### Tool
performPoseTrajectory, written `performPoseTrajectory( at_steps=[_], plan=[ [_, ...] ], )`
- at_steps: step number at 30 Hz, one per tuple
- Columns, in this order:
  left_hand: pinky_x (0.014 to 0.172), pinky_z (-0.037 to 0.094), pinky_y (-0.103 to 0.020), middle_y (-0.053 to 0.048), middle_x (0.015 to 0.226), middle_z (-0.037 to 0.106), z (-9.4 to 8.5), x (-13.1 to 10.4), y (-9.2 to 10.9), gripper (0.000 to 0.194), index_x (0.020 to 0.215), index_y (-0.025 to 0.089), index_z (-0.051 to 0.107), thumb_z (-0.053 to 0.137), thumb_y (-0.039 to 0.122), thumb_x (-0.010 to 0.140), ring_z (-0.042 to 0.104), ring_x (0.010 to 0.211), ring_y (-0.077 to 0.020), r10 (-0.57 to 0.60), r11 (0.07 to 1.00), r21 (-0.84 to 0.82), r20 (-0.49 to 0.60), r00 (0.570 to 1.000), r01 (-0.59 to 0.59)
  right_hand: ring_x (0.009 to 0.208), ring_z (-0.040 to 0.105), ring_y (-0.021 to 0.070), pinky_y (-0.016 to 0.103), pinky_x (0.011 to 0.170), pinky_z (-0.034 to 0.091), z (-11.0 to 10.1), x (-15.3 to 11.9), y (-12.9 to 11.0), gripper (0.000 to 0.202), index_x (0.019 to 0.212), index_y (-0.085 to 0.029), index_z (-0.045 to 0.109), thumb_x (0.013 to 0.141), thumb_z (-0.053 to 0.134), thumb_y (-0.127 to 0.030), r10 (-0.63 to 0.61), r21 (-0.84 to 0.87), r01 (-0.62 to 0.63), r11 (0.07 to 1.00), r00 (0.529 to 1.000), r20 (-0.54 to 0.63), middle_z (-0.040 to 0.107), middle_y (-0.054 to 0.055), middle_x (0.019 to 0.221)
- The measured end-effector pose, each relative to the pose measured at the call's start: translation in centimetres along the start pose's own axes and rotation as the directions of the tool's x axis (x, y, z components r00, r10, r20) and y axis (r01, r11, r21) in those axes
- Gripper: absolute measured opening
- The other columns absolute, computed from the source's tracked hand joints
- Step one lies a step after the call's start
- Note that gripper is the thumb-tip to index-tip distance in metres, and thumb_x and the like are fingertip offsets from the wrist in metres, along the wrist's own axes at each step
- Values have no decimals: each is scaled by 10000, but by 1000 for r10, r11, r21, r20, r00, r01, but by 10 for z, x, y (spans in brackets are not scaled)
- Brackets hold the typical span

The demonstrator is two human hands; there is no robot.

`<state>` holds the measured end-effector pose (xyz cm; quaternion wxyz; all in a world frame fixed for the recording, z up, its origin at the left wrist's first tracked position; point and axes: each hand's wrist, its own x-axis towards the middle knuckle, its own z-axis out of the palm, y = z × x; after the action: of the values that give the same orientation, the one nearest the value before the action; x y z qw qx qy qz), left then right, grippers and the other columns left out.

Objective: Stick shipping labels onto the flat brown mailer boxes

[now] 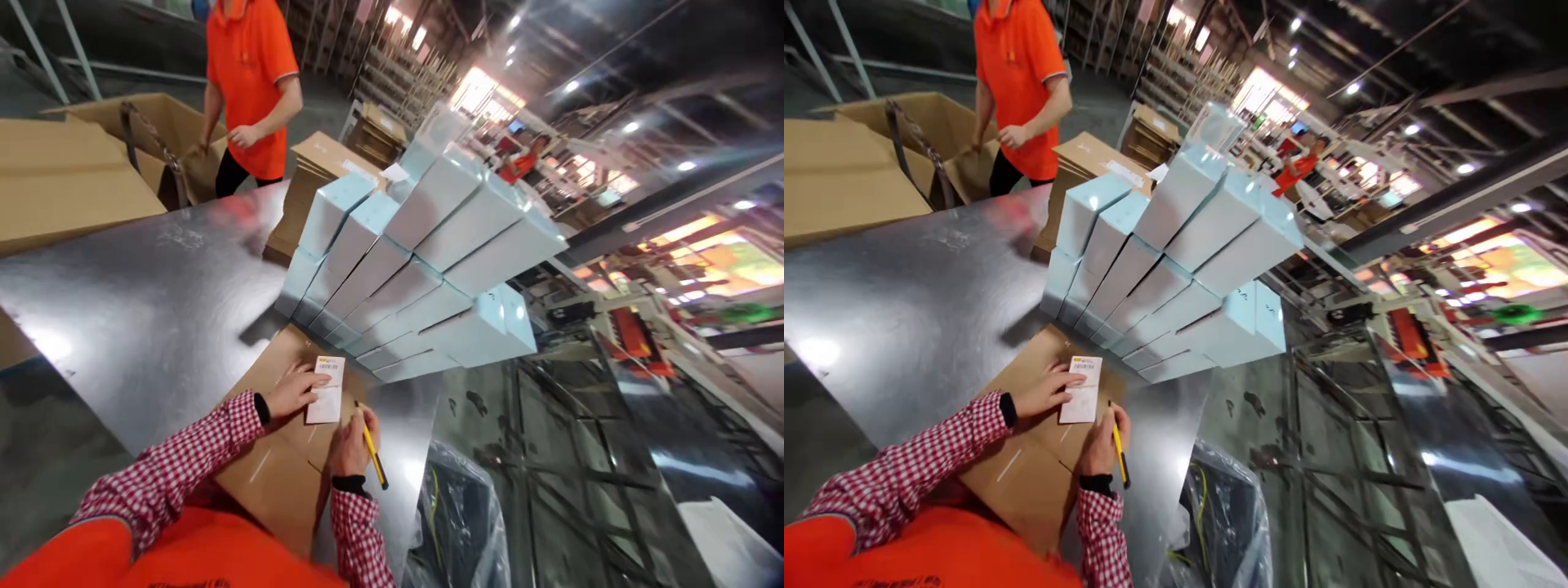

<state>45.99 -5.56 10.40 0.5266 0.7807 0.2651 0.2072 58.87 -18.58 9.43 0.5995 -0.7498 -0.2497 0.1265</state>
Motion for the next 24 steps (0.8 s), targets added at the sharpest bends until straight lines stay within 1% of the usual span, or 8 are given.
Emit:
performPoseTrajectory(
  at_steps=[3,5,6,10,12,15,18,24],
  plan=[
    [1005,437,-414,-120,1243,637,-6,-14,14,425,1248,151,590,431,164,854,592,1117,-223,-5,994,-110,-50,999,-1,640,600,146,249,554,453,-11,6,-21,410,1081,-142,589,838,540,-469,18,67,-15,998,999,-32,639,31,751],
    [934,501,-356,-131,1205,658,-7,-29,28,420,1258,126,576,388,222,894,630,1076,-208,15,986,-167,-54,998,-24,819,649,188,297,691,509,-20,5,-32,325,1019,-152,638,849,555,-416,-195,3,196,981,977,85,682,86,911],
    [941,502,-350,-127,1203,662,-5,-38,34,415,1253,130,579,402,256,900,628,1087,-211,27,980,-195,-57,998,-38,913,643,205,324,766,511,-24,3,-36,263,985,-171,661,858,555,-376,-342,-47,354,934,925,167,682,96,988],
    [1087,384,-388,-103,1346,567,11,-77,53,449,1289,180,557,502,361,882,520,1240,-244,19,949,-308,-154,988,-66,1048,593,230,385,889,463,-35,-18,-52,138,934,-244,672,844,570,-221,-723,-165,839,518,533,440,693,36,956],
    [1124,330,-410,-113,1406,504,21,-97,57,514,1325,180,519,534,414,868,449,1304,-265,-23,938,-342,-230,973,-59,880,622,204,334,775,487,-40,-34,-59,103,887,-223,637,830,565,-176,-768,-171,885,434,462,443,676,13,812],
    [1106,347,-421,-145,1423,474,33,-123,61,662,1408,171,400,563,486,849,451,1299,-282,-84,898,-437,-287,954,-52,670,590,154,257,596,475,-48,-56,-66,92,855,-200,582,849,515,-138,-795,-96,901,423,420,438,630,5,738],
    [987,456,-416,-175,1349,539,41,-149,69,945,1498,174,151,654,525,779,569,1161,-292,-123,790,-614,-174,977,-10,646,591,153,246,564,479,-56,-69,-68,163,906,-197,572,853,455,-96,-829,-41,919,392,372,417,619,11,733],
    [864,505,-391,-157,1214,631,59,-181,72,1025,1477,194,140,764,437,701,636,1023,-282,-180,726,-668,45,983,164,686,614,158,250,606,504,-79,-61,-44,270,987,-195,607,801,434,-102,-708,-47,788,614,576,409,637,25,776]
  ],
)
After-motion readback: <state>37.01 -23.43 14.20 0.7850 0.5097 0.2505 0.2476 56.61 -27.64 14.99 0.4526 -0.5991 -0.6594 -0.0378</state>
